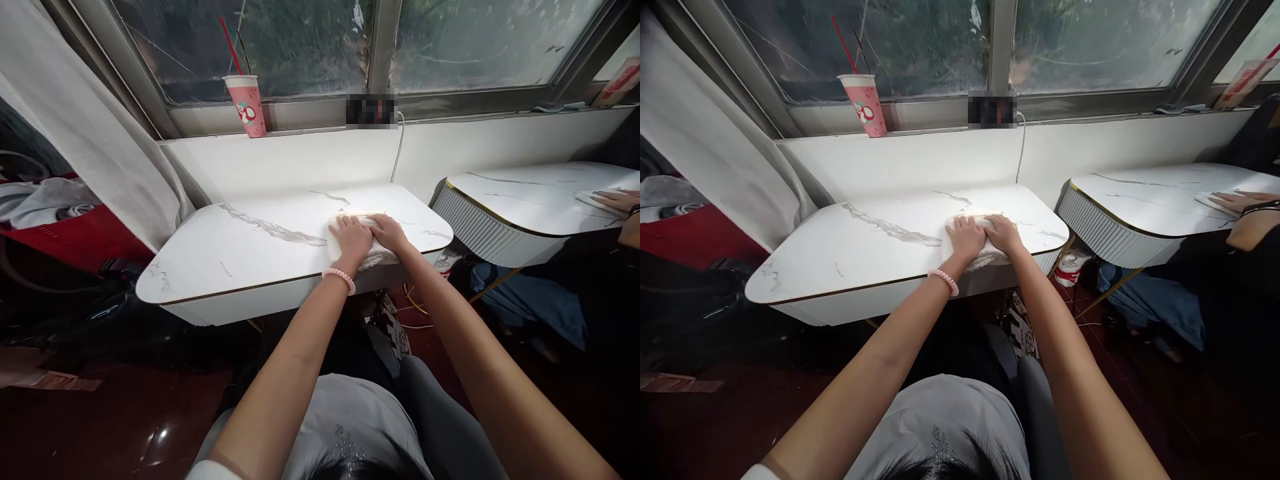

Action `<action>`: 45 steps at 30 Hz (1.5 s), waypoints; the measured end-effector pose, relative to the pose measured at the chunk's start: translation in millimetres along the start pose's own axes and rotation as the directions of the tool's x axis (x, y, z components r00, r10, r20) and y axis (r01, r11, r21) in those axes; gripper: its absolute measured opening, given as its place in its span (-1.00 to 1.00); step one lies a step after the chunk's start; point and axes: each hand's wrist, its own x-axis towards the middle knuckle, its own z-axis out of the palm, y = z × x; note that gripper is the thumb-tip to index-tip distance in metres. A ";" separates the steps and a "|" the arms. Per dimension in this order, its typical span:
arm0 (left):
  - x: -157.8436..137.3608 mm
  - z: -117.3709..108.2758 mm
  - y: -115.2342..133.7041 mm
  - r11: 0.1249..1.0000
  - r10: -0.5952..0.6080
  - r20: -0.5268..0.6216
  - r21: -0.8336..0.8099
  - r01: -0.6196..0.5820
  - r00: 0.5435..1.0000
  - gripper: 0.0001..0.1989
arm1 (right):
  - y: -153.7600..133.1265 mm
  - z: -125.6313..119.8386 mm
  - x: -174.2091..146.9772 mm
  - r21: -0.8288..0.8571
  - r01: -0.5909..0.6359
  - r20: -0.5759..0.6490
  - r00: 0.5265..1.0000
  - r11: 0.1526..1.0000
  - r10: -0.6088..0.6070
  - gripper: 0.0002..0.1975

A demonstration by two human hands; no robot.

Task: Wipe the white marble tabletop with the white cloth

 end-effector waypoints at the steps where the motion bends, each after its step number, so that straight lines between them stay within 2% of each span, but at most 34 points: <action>1: 3.7 1.1 0.7 1.000 0.006 -0.004 -0.001 -0.006 1.000 -0.42 | 2.9 0.7 3.7 -0.001 0.005 -0.003 1.000 1.000 -0.005 -0.54; 10: 60.8 12.1 13.9 0.999 0.038 -0.015 -0.009 -0.038 0.999 -0.43 | 37.5 5.7 53.4 0.030 -0.017 -0.032 0.999 0.999 0.018 -0.56; 19: 141.0 28.9 24.2 0.997 0.070 -0.006 -0.029 -0.070 0.998 -0.45 | 64.1 12.4 118.2 0.056 -0.062 -0.041 0.997 0.997 0.064 -0.59; 25: 189.3 39.9 31.4 0.998 0.055 -0.046 -0.041 -0.057 0.997 -0.46 | 82.5 19.0 161.2 0.063 -0.068 -0.048 0.996 0.996 0.071 -0.62; 30: 217.5 45.9 35.1 0.997 0.061 -0.076 -0.041 -0.064 0.995 -0.48 | 94.8 23.5 189.9 0.074 -0.056 -0.060 0.996 0.996 0.060 -0.62; 38: 234.4 49.9 38.3 0.995 0.088 -0.117 -0.038 -0.093 0.989 -0.50 | 93.4 19.5 201.8 0.056 -0.089 -0.049 0.995 0.994 0.092 -0.60; 45: 207.4 46.2 41.6 0.998 0.045 -0.082 -0.041 -0.049 0.996 -0.44 | 90.1 14.3 180.2 0.043 -0.077 -0.033 0.996 0.996 0.079 -0.59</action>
